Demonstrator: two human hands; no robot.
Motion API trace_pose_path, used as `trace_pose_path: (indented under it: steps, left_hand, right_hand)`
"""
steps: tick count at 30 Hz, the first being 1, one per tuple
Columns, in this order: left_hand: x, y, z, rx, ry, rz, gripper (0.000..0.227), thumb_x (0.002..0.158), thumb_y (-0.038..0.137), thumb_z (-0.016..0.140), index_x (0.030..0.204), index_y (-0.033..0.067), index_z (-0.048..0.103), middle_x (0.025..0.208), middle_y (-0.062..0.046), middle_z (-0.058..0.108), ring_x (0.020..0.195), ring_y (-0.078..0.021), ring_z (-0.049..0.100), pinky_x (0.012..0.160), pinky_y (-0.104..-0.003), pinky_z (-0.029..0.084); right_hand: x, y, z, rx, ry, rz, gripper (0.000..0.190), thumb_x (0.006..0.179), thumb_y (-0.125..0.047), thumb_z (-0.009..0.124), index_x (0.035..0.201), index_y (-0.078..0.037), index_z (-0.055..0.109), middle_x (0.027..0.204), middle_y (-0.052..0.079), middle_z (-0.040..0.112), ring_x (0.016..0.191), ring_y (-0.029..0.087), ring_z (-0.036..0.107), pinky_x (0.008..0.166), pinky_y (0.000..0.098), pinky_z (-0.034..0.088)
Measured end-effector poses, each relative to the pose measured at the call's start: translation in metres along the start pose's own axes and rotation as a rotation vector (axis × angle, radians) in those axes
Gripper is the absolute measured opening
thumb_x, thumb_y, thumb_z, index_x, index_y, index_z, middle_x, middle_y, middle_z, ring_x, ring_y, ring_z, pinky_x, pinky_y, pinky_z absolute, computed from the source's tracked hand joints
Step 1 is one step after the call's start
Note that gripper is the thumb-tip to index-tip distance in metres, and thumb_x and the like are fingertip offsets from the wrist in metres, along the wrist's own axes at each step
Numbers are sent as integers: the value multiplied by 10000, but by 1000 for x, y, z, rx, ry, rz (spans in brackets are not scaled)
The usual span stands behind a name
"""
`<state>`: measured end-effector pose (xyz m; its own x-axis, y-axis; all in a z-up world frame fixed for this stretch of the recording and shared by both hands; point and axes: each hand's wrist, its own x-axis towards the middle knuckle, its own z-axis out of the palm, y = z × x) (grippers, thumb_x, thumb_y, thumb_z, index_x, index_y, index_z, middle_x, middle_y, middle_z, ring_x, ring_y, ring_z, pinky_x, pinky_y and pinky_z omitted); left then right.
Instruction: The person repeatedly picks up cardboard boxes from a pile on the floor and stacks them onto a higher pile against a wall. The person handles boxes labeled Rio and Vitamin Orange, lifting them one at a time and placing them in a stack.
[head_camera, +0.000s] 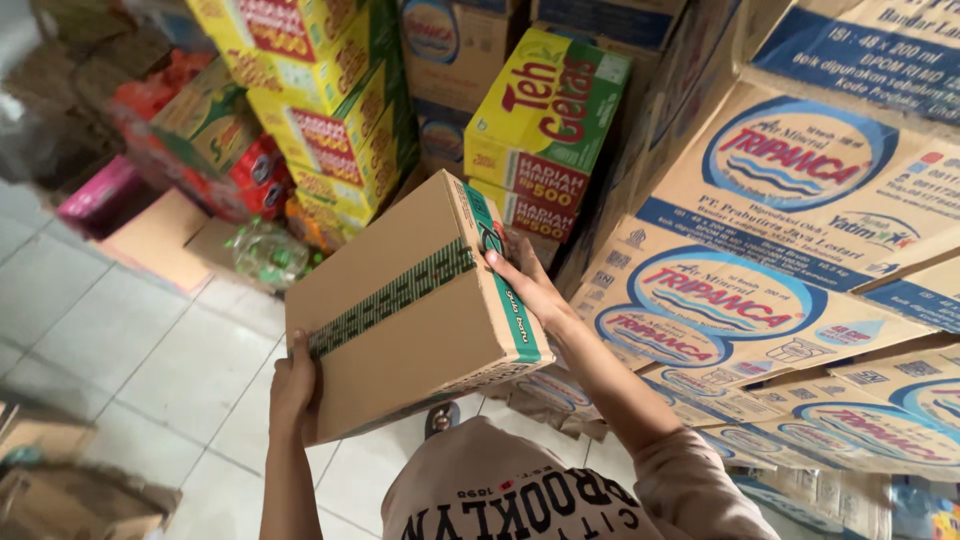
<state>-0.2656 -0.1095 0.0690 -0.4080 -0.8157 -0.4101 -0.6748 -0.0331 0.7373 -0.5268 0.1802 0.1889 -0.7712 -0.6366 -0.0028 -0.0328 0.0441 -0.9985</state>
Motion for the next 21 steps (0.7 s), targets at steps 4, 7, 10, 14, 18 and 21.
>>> trace_pose_path:
  steps: [4,7,10,14,18,21]
  left_hand:
    - [45,35,8,-3,-67,65,1067,959,779,310,1346,-186,549,1360,-401,580,1345,-468,539,1122,-469,416]
    - [66,65,13,-22,-130,93,1029,968,761,338,1343,-167,575,1361,-375,606,1330,-444,572,1096,-464,445]
    - [77,98,14,-46,-183,79,971,951,754,347,1389,-85,568,1396,-327,601,1329,-424,575,1080,-471,454]
    - [89,130,22,-267,-250,78,972,888,738,422,1500,-12,324,1481,-261,475,1347,-377,524,1043,-468,459]
    - [121,155,31,-1,-219,139,1010,981,773,376,1468,-107,471,1452,-342,525,1373,-426,514,1108,-461,421]
    - [140,168,45,-42,-187,322,1021,922,761,378,1471,-94,472,1404,-344,572,1330,-435,563,1074,-472,445]
  right_hand:
    - [22,-16,-4,36,71,25,936,872,-562,694,1527,2,336,1543,256,450,1458,328,415,1183,408,338]
    - [34,-25,-6,56,141,77,945,855,-553,702,1538,-28,314,1541,245,438,1443,315,419,1172,404,345]
    - [49,-30,-10,50,206,120,946,843,-555,702,1548,-60,310,1540,232,434,1432,303,420,1161,399,349]
    - [72,-32,-16,35,261,83,941,843,-563,715,1533,-36,352,1515,244,481,1419,321,464,1155,404,374]
    - [92,-36,-26,60,309,82,936,826,-572,724,1511,-24,396,1455,234,545,1357,314,523,1120,397,407]
    - [105,-38,-33,107,376,127,936,836,-555,740,1553,-106,339,1495,133,455,1364,215,456,1117,360,373]
